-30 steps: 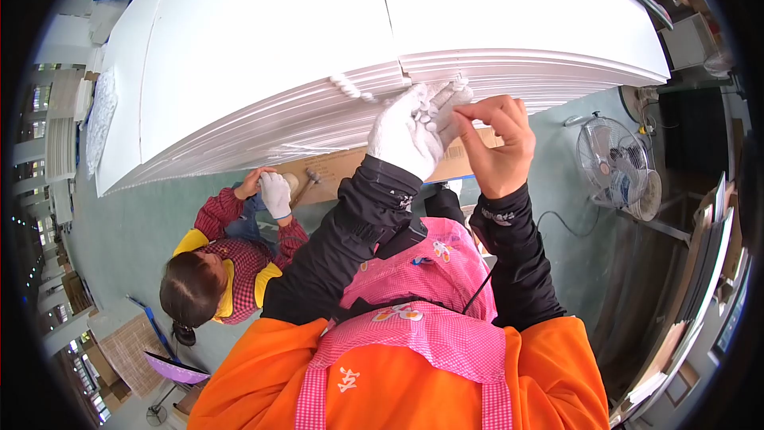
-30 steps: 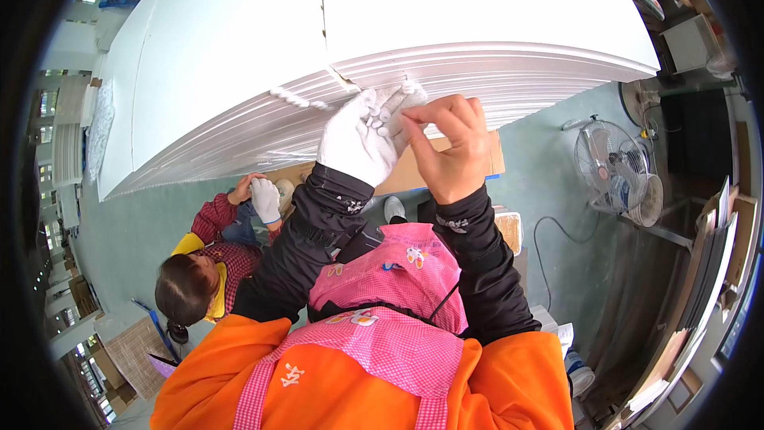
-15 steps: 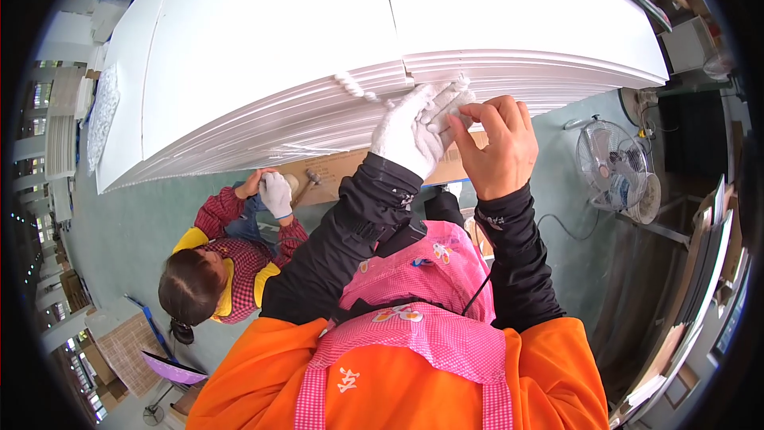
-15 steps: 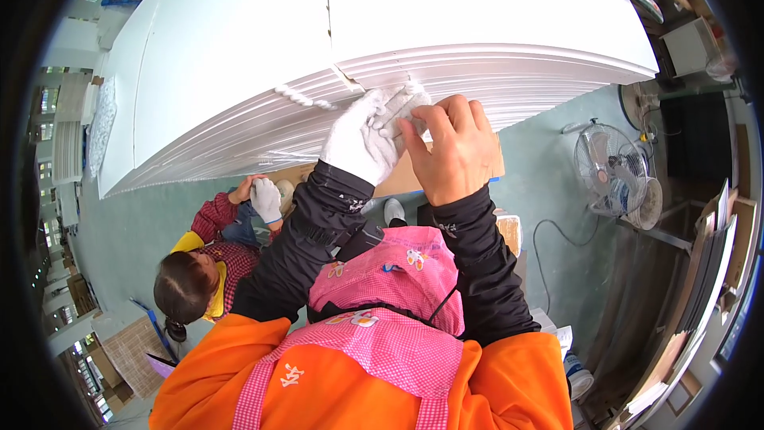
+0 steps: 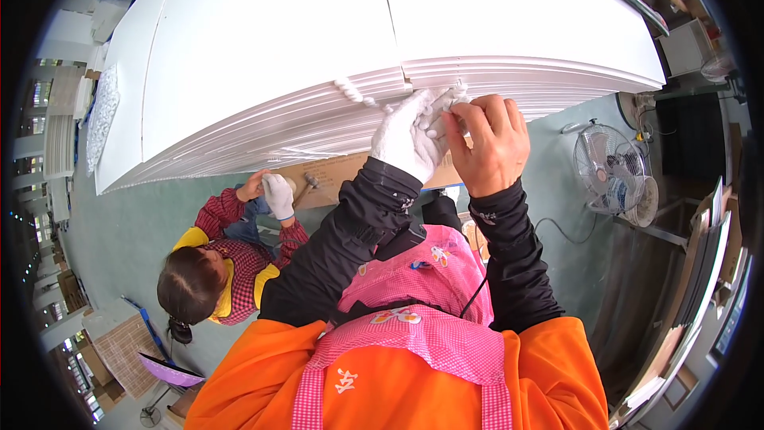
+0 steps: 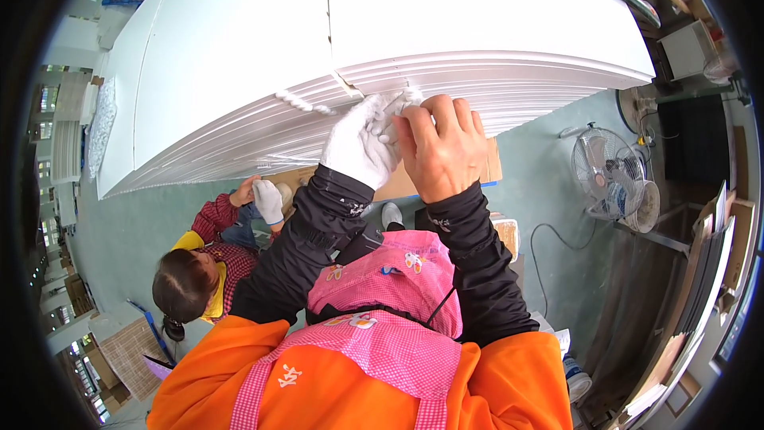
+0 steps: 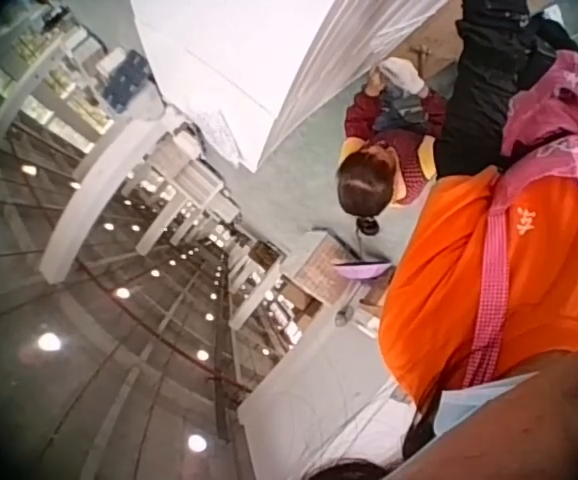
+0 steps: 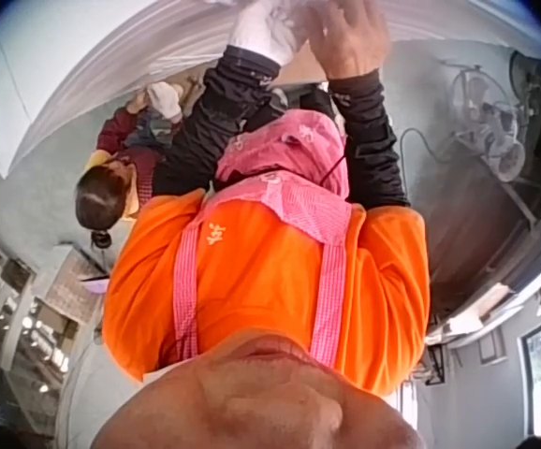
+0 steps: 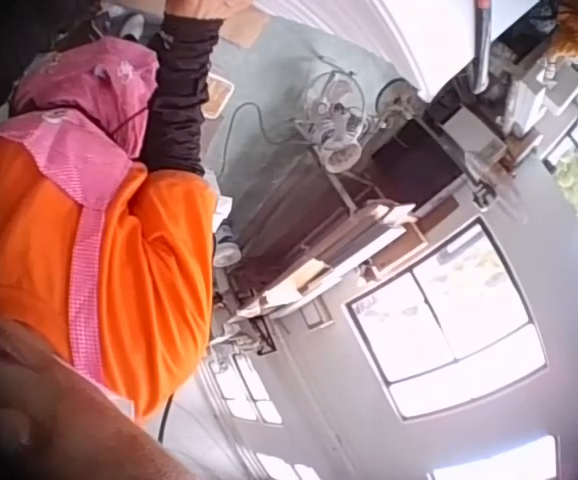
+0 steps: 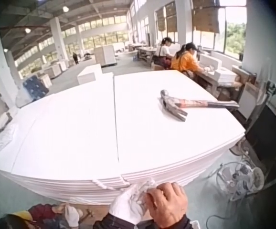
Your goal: Assembling white wooden panels by hammering and inserting hardware.
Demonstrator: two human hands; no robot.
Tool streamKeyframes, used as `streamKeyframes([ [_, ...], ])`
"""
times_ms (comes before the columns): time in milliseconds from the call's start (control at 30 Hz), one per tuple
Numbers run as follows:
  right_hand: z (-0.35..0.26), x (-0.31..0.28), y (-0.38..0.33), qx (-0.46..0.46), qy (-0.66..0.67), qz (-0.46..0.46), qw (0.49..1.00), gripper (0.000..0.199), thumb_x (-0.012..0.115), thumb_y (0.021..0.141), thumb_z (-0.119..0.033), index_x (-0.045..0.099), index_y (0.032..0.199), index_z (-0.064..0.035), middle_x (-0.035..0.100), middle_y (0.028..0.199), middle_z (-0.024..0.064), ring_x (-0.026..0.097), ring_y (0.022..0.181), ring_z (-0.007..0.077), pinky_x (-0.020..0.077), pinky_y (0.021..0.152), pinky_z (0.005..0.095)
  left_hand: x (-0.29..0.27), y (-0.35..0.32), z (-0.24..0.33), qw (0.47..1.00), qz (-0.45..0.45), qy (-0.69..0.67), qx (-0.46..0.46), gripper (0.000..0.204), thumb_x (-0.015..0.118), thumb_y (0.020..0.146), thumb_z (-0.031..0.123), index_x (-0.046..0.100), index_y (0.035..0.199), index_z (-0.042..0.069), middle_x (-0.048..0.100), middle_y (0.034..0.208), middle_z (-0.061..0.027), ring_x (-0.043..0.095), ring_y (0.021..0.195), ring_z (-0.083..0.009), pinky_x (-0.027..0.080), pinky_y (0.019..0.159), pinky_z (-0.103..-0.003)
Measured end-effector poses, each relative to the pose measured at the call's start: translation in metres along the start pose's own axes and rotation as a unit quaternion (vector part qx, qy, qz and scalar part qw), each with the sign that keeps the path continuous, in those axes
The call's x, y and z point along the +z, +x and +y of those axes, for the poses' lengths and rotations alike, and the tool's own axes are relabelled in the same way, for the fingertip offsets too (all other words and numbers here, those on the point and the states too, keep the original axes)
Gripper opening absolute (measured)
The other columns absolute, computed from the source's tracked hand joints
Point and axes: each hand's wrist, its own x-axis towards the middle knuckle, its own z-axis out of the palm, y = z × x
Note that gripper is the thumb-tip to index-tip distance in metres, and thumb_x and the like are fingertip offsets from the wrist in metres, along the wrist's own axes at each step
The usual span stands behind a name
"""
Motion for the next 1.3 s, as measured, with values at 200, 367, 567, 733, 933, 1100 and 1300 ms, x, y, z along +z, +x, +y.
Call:
streamKeyframes([
  [200,-0.004,0.002,0.001,0.037,0.010,0.012,0.999,0.020,0.073,0.060,-0.006,0.062,0.076,-0.0085,0.053,0.074,0.0024,0.052,0.067,0.0221,0.0416,0.059,0.0321,0.001,0.002,-0.002,1.000,-0.004,0.015,0.017,0.023,0.045,0.092,0.017,0.050,0.108,0.001,0.057,0.113,-0.0151,0.057,0.099,-0.0259,0.048,0.086,-0.040],
  [367,-0.009,-0.013,0.005,0.098,0.169,0.014,0.981,0.015,0.067,0.065,-0.003,0.060,0.078,-0.0056,0.052,0.074,0.0069,0.051,0.065,0.0220,0.0404,0.058,0.0320,0.004,0.001,-0.001,1.000,-0.027,-0.007,0.004,0.024,0.043,0.093,0.017,0.046,0.109,-0.001,0.055,0.115,-0.0190,0.055,0.105,-0.0291,0.046,0.091,-0.043],
  [567,0.026,-0.023,0.002,0.287,0.347,0.025,0.893,0.009,0.059,0.077,-0.002,0.051,0.079,-0.0001,0.053,0.071,0.0057,0.049,0.063,0.0120,0.0413,0.059,0.0249,0.009,0.001,-0.002,1.000,0.006,-0.013,0.001,0.025,0.041,0.093,0.018,0.045,0.109,-0.002,0.053,0.117,-0.0189,0.051,0.111,-0.0324,0.044,0.095,-0.046],
  [733,0.021,-0.009,-0.007,0.283,0.312,-0.021,0.907,0.008,0.059,0.079,-0.002,0.051,0.080,-0.0002,0.055,0.073,0.0052,0.055,0.064,0.0097,0.0447,0.056,0.0226,0.007,0.004,-0.004,1.000,0.007,-0.007,0.003,0.027,0.042,0.093,0.018,0.049,0.108,-0.003,0.054,0.116,-0.0165,0.049,0.114,-0.0313,0.042,0.097,-0.046],
  [933,0.019,0.011,-0.012,0.276,0.389,0.036,0.879,0.013,0.063,0.078,0.000,0.058,0.090,-0.0001,0.063,0.085,0.0057,0.057,0.072,0.0093,0.0455,0.060,0.0213,0.012,0.008,-0.006,0.999,0.036,-0.037,-0.002,0.031,0.041,0.093,0.017,0.044,0.115,-0.005,0.050,0.119,-0.0175,0.049,0.114,-0.0292,0.041,0.098,-0.045],
  [1100,0.019,0.015,-0.013,0.252,0.386,0.060,0.885,0.010,0.063,0.077,0.000,0.060,0.087,-0.0002,0.064,0.088,0.0052,0.058,0.073,0.0097,0.0443,0.058,0.0202,0.014,0.008,-0.005,0.999,0.036,0.011,0.009,0.026,0.044,0.092,0.018,0.048,0.111,0.001,0.053,0.112,-0.0125,0.054,0.103,-0.0249,0.045,0.092,-0.040],
  [1300,0.027,0.022,-0.020,0.219,0.431,0.091,0.871,0.011,0.064,0.073,0.000,0.059,0.083,-0.0002,0.062,0.088,0.0083,0.058,0.073,0.0141,0.0454,0.057,0.0232,0.017,0.007,-0.006,0.996,0.062,0.063,0.029,0.026,0.045,0.091,0.016,0.049,0.111,-0.001,0.054,0.114,-0.0136,0.053,0.108,-0.0261,0.043,0.095,-0.041],
])
